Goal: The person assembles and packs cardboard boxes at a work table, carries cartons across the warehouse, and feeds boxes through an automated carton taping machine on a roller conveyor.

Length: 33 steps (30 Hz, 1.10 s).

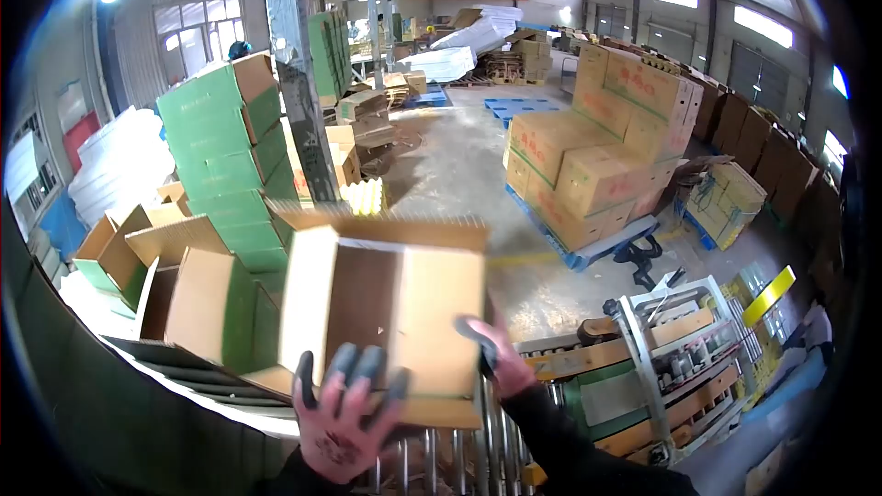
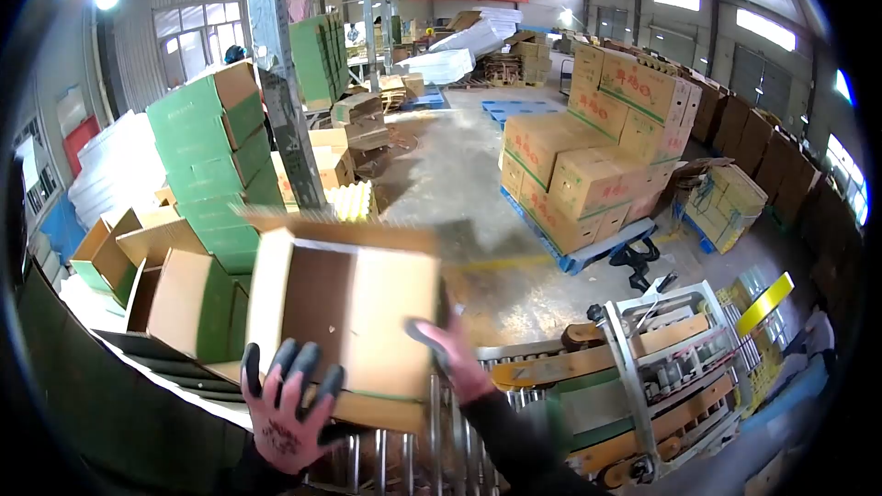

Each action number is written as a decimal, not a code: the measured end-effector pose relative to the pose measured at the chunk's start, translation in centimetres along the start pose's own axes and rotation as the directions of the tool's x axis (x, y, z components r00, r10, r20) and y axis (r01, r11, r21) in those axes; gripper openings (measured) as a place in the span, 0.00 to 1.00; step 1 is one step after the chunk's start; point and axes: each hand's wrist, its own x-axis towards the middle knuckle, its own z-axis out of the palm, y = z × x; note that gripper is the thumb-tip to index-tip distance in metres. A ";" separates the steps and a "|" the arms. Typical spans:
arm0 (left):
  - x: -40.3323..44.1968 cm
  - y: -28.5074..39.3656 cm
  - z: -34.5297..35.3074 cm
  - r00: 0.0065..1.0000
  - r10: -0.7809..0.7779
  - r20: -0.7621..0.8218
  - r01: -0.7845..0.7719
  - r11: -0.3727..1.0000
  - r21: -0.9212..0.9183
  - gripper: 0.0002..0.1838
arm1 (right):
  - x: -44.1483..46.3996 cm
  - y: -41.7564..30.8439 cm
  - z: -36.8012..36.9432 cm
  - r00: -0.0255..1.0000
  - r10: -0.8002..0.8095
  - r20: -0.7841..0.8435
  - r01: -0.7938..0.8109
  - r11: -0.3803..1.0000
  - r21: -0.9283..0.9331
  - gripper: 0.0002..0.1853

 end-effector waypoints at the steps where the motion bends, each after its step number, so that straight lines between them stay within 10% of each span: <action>1: -0.8 0.2 0.9 0.973 -0.093 0.210 0.107 0.993 -0.054 0.24 | -1.6 1.2 -4.2 0.988 0.076 -0.133 -0.082 0.996 -0.040 0.37; 3: -6.3 0.6 9.2 0.816 0.029 0.578 0.333 0.793 -0.510 0.32 | -7.4 5.0 -11.4 0.913 0.209 -0.350 -0.211 0.977 0.033 0.29; 6: -11.8 8.2 19.0 0.485 0.239 0.841 0.349 0.829 -0.436 0.31 | -15.3 12.9 -20.8 0.818 0.280 -0.502 -0.296 0.954 0.050 0.21; 8: -13.9 13.8 24.9 0.561 0.326 0.761 0.340 0.747 -0.571 0.36 | -18.7 9.9 -21.0 0.698 0.453 -0.554 -0.451 0.880 0.151 0.16; 10: -15.3 18.1 30.6 0.765 0.258 0.591 0.349 0.606 -0.715 0.41 | -19.5 10.2 -24.0 0.785 -0.015 -0.620 -0.390 0.765 -0.512 0.22; 11: -9.8 18.4 26.7 0.765 0.331 0.553 -0.141 0.923 -0.358 0.43 | -18.5 7.8 -21.7 0.793 -0.314 -0.521 -0.352 0.462 -0.814 0.24; 13: -8.3 20.8 27.2 0.718 0.097 0.689 0.156 0.943 -0.294 0.51 | -13.0 3.4 -15.7 0.833 -0.534 -0.145 -0.257 -0.141 -0.956 0.26; 16: -11.8 23.4 29.9 0.532 -0.421 0.735 0.662 0.748 -0.051 0.66 | -9.3 6.3 -16.6 0.966 -0.210 0.150 0.051 -0.415 -0.908 0.22; 17: -14.6 24.8 31.5 0.347 -0.542 0.766 0.938 0.218 -0.270 0.66 | -10.7 8.9 -17.9 0.965 -0.136 0.223 0.138 -0.459 -0.878 0.21; 19: -12.5 26.5 28.3 0.318 -0.543 0.777 0.947 0.224 -0.231 0.63 | -18.0 11.8 -19.5 0.970 -0.039 0.239 0.220 -0.272 -0.937 0.18; 21: -18.4 29.8 34.0 0.554 -0.556 0.620 0.799 0.146 -0.583 0.52 | -21.2 11.1 -21.8 0.994 0.073 0.078 0.096 -0.303 -0.948 0.17; 23: -14.1 22.7 28.4 0.316 -0.277 0.908 0.887 -0.254 -0.386 0.39 | -22.4 9.9 -23.3 0.982 0.191 0.003 0.078 -0.387 -0.919 0.17; 24: -11.6 17.9 25.0 0.311 -0.313 0.897 0.900 -0.207 -0.384 0.26 | -22.4 8.8 -23.2 0.989 0.144 0.033 0.092 -0.420 -0.903 0.17; 25: -2.7 11.8 14.4 0.696 -0.598 0.397 0.511 0.023 -0.859 0.13 | -22.6 8.6 -23.8 0.989 0.147 0.016 0.084 -0.472 -0.877 0.17; 27: -5.7 -5.6 11.7 0.617 -0.776 -0.131 0.515 0.524 -0.678 0.12 | -21.9 7.0 -22.5 0.995 0.029 -0.092 -0.071 -0.436 -0.897 0.18; 31: -11.3 -31.1 7.5 0.395 -0.796 -0.459 0.773 0.558 -0.303 0.08 | -6.5 16.1 -10.8 0.973 -0.196 0.121 0.145 0.111 -0.983 0.25; 33: -10.7 -32.0 7.5 0.428 -0.792 -0.436 0.788 0.563 -0.250 0.06 | 2.3 17.4 1.7 0.991 0.125 0.040 -0.079 0.814 -0.575 0.30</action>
